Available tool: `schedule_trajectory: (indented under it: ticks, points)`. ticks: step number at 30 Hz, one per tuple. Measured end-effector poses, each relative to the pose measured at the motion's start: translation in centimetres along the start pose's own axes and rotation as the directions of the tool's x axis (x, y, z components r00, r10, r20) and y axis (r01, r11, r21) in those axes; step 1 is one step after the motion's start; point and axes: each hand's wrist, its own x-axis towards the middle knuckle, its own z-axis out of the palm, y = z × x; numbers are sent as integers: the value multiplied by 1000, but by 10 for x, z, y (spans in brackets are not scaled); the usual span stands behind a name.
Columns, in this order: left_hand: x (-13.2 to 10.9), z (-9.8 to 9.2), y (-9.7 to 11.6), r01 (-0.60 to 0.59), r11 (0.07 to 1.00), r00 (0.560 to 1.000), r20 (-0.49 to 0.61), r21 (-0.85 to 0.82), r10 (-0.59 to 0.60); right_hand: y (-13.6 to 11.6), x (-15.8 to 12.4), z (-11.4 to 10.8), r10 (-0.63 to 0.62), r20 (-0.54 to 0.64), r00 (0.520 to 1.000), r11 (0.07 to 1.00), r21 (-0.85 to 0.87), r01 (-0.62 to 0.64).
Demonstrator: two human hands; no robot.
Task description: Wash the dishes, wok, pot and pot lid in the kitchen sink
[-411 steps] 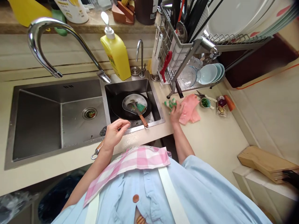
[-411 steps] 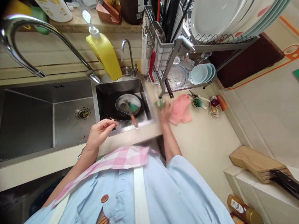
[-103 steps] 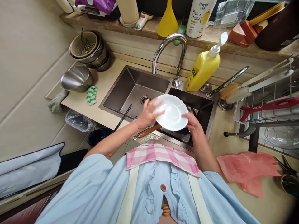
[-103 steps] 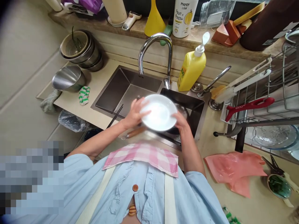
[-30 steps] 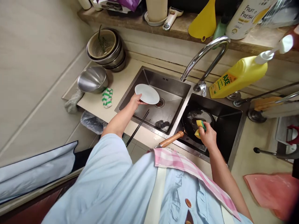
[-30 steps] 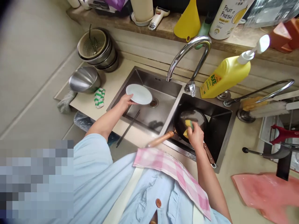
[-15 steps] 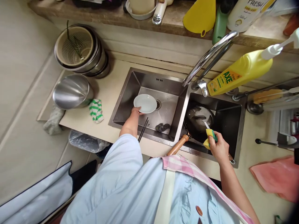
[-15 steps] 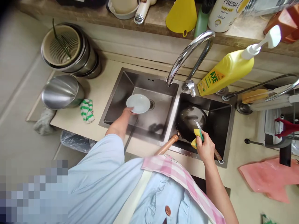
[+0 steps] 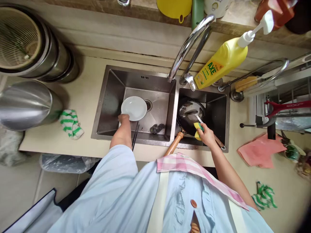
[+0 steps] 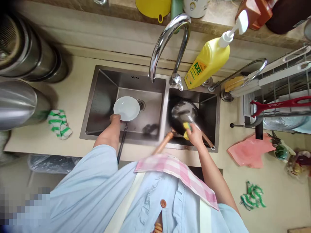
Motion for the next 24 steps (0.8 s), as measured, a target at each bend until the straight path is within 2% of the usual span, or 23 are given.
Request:
schedule_trajectory:
  ticks: [3, 5, 7, 10, 13, 14, 16, 18, 21, 24]
  points:
    - [-8, -14, 15, -6, 995, 994, -105, 104, 17, -4, 27, 15, 57, 129, 990, 992, -117, -42]
    - [-24, -28, 22, -120, 982, 984, -117, 146, 137, -8, 45, 26, 125, 200, 972, 978, -192, -86]
    - [-51, -46, 18, -265, 949, 951, -117, 173, 286, -10, 60, 39, 178, 242, 954, 965, -234, -121]
    - [-112, -71, -19, -403, 891, 888, -146, 210, 436, -10, 73, 57, 259, 234, 937, 940, -283, -189]
    - [-184, -78, -80, -444, 840, 849, -153, 313, 506, -10, 79, 73, 333, 208, 920, 909, -331, -254]
    - [-205, -76, -100, -418, 831, 858, -140, 367, 494, -10, 80, 77, 336, 202, 920, 905, -340, -256]
    - [-241, -68, -135, -318, 819, 904, -107, 478, 414, -9, 82, 81, 305, 197, 932, 911, -346, -225]
    - [-265, -57, -157, -198, 799, 951, -86, 567, 297, -6, 84, 81, 230, 212, 950, 929, -338, -150]
    - [-280, -42, -165, -72, 753, 983, -83, 655, 166, -1, 88, 79, 178, 266, 947, 944, -317, -89]
    - [-278, -31, -154, -9, 726, 988, -108, 688, 114, 0, 91, 81, 210, 259, 943, 944, -304, -127]
